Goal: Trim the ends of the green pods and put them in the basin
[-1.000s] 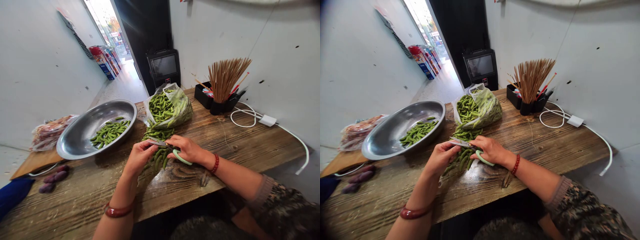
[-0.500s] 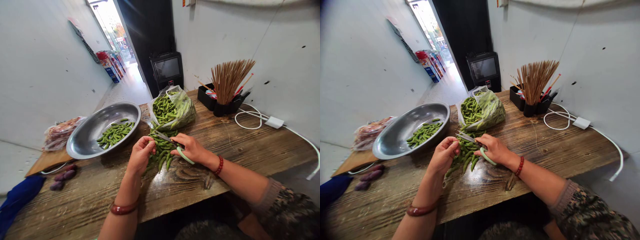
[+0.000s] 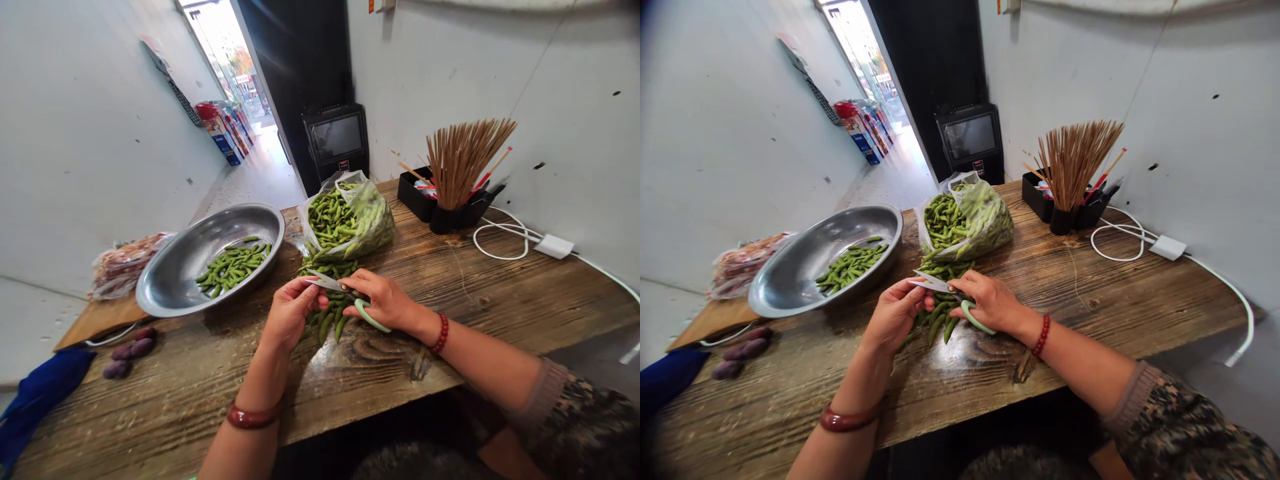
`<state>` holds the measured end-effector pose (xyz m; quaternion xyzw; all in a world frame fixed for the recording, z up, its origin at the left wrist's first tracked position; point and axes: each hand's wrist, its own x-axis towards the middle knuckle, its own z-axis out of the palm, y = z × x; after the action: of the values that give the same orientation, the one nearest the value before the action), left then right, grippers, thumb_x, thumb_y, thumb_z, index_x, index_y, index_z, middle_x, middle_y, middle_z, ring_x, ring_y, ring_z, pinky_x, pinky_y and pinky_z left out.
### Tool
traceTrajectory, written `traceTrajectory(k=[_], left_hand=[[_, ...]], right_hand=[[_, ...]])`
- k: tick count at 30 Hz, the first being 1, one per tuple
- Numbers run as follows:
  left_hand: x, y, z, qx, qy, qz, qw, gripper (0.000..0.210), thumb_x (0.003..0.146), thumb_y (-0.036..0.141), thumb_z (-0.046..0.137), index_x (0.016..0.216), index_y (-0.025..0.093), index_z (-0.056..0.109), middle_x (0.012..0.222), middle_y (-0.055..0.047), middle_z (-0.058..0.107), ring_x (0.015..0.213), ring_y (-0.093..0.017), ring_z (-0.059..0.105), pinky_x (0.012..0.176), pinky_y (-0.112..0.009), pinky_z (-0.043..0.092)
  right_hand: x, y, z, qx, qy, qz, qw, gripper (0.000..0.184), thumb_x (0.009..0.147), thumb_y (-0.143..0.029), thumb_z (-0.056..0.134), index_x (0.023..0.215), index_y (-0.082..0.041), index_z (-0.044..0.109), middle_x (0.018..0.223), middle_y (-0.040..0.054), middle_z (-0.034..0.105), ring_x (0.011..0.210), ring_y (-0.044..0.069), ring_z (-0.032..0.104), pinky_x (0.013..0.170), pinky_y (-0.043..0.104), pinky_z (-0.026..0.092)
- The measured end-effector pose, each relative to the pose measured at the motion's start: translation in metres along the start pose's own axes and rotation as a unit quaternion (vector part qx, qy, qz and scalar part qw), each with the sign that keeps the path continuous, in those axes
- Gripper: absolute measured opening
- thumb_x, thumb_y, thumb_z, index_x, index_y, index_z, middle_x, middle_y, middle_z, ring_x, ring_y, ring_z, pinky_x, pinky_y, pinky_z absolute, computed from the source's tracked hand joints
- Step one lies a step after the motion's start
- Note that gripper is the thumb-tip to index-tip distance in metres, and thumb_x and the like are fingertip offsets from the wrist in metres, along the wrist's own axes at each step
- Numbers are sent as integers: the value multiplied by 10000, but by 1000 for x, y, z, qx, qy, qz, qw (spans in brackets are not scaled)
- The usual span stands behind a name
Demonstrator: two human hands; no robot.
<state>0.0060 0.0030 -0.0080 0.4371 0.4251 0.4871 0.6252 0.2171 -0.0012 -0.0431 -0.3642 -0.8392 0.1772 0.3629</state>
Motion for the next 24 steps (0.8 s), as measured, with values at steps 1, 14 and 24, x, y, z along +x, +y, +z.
traceTrajectory(k=[1,14,24], left_hand=[[0,-1,0,14,-3,3,1000,232,668,270,794,845,143,715,713,-28,698,559,-110,630,566,-225,522],[0,-7,2,29,-40,17,999,230,719,289,765,878,142,688,743,-37,713,596,-130,654,606,-233,512],[-1,-7,2,27,-63,32,997,179,742,260,752,863,147,684,773,-40,723,618,-135,667,633,-241,529]], right_hand=[[0,0,0,0,0,2,1000,506,784,-327,733,1241,-192,564,1030,78,609,848,192,606,738,298,508],[0,-1,-2,0,-4,3,1000,539,759,-341,757,1239,-183,566,1025,78,597,845,191,598,741,303,506],[1,0,0,12,8,-14,1000,501,760,-320,758,1204,-179,574,991,68,591,823,180,580,725,288,494]])
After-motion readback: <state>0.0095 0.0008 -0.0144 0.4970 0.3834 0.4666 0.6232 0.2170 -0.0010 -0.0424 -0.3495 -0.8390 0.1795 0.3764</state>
